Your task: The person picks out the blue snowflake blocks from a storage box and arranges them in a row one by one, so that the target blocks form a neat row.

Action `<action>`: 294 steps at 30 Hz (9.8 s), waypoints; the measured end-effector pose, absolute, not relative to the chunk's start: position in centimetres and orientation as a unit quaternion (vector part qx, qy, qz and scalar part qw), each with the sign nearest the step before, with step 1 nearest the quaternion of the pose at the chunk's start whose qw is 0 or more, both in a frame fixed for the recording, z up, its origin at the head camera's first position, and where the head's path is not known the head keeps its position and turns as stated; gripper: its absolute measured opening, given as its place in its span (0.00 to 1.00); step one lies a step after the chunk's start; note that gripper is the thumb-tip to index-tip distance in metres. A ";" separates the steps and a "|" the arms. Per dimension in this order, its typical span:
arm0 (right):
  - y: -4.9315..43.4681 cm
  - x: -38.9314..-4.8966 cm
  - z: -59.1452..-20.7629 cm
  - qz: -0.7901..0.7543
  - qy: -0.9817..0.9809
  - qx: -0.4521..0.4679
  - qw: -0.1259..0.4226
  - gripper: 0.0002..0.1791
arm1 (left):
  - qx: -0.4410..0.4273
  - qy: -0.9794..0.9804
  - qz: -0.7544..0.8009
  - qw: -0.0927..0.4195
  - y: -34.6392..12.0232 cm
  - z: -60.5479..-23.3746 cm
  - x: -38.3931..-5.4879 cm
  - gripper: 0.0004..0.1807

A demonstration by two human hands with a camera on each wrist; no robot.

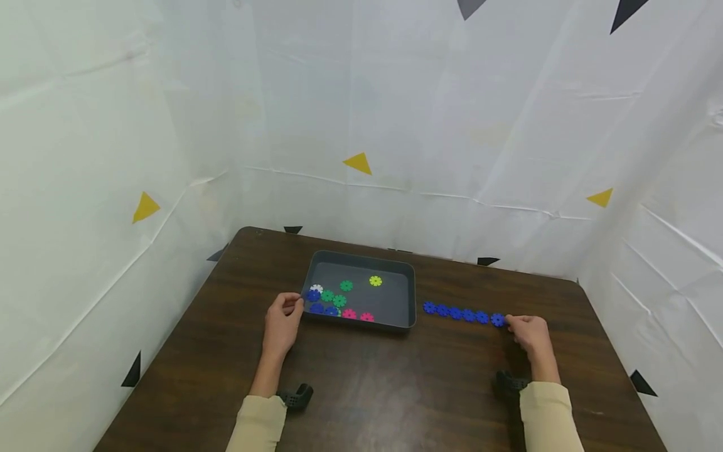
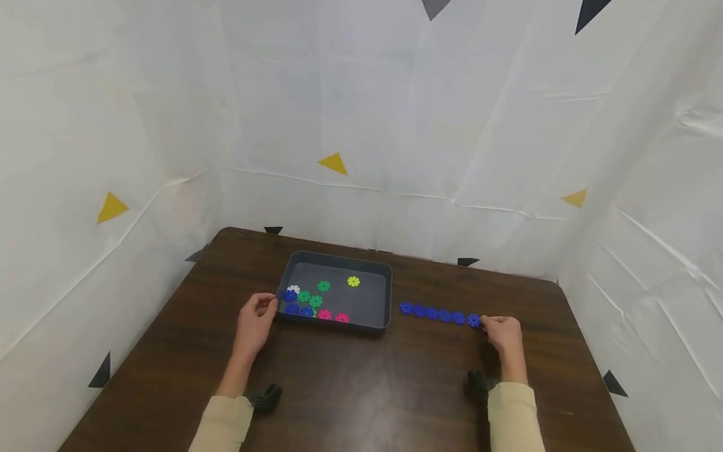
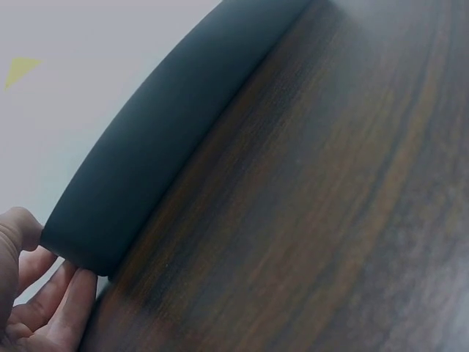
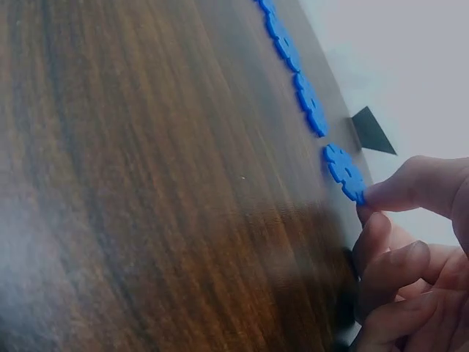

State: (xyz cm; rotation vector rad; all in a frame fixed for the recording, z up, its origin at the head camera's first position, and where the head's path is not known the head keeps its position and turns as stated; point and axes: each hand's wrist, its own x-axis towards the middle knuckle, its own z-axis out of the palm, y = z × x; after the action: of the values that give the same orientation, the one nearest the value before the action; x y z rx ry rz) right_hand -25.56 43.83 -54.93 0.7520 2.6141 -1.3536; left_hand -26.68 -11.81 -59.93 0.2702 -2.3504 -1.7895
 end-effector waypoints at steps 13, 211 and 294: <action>42.9 -25.6 -54.2 -0.395 0.885 0.241 0.052 0.23 | 0.098 -0.790 -0.600 0.082 -11.8 -59.7 -26.6 0.16; 20.1 -27.7 -53.3 -0.545 0.834 -0.024 -0.084 0.05 | 0.082 -0.798 -0.590 0.092 -11.6 -60.9 -26.7 0.16; 44.5 -23.3 -54.6 -0.460 0.850 0.250 -0.060 0.24 | 0.096 -0.803 -0.582 0.082 -11.5 -60.7 -27.1 0.18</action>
State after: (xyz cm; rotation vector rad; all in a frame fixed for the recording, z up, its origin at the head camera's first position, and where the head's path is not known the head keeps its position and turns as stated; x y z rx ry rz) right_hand -23.27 44.54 -54.60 0.8153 2.7781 -1.5023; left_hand -27.15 -11.49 -60.66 0.2869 -2.3998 -1.7393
